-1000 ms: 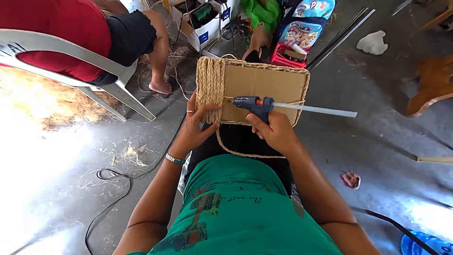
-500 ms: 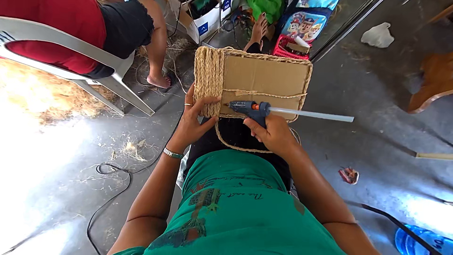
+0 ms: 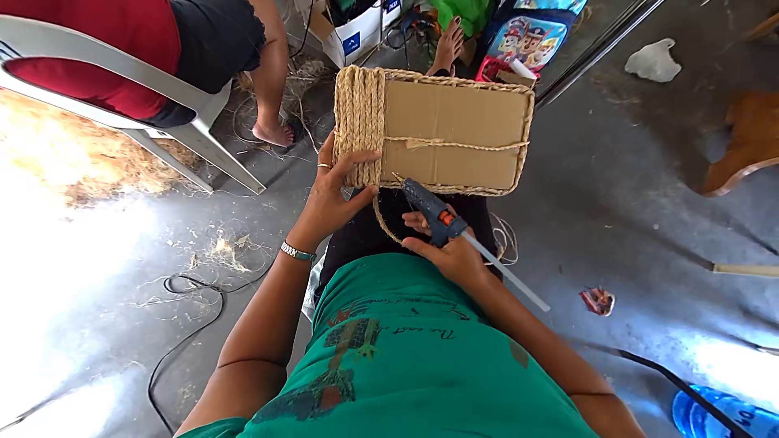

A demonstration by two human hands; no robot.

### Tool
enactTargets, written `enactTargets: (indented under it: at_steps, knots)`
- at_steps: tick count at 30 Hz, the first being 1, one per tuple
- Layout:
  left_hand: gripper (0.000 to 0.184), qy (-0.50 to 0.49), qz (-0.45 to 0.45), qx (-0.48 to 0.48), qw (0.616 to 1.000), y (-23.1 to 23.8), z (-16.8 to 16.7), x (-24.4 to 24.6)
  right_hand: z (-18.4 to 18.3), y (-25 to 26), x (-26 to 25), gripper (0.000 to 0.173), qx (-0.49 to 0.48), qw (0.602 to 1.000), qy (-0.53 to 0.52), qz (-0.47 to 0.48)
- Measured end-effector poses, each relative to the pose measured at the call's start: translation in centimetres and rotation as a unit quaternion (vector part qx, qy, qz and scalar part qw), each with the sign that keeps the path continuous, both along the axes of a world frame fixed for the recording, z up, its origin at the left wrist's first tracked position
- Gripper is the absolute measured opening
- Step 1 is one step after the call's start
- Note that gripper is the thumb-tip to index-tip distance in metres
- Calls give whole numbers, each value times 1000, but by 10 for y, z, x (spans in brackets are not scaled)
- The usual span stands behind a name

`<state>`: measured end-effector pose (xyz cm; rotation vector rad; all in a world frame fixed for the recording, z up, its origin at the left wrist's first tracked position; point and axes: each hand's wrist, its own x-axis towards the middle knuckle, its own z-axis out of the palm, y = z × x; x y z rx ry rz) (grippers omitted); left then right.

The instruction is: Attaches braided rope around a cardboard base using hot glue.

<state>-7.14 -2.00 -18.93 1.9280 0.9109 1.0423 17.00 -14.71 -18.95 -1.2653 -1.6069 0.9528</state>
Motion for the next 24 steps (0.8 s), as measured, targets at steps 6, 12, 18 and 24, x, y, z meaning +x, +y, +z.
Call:
enactTargets:
  at_steps: [6,12,18,24]
  knots:
    - [50,12,6,-8,1000,1,6,4,-10,-3,-8,45,-62,996,68,17]
    - [50,-8,11,-7,1000,1,1,4,-6,-10,2,20,14,995,11,-99]
    - [47,-17,30,6,999,-9,-5,11,17,-10,7,21,87,982,26,-168]
    - [47,-19,39,7,999,-12,-6,12,42,5,6,24,133,983,-14,-127]
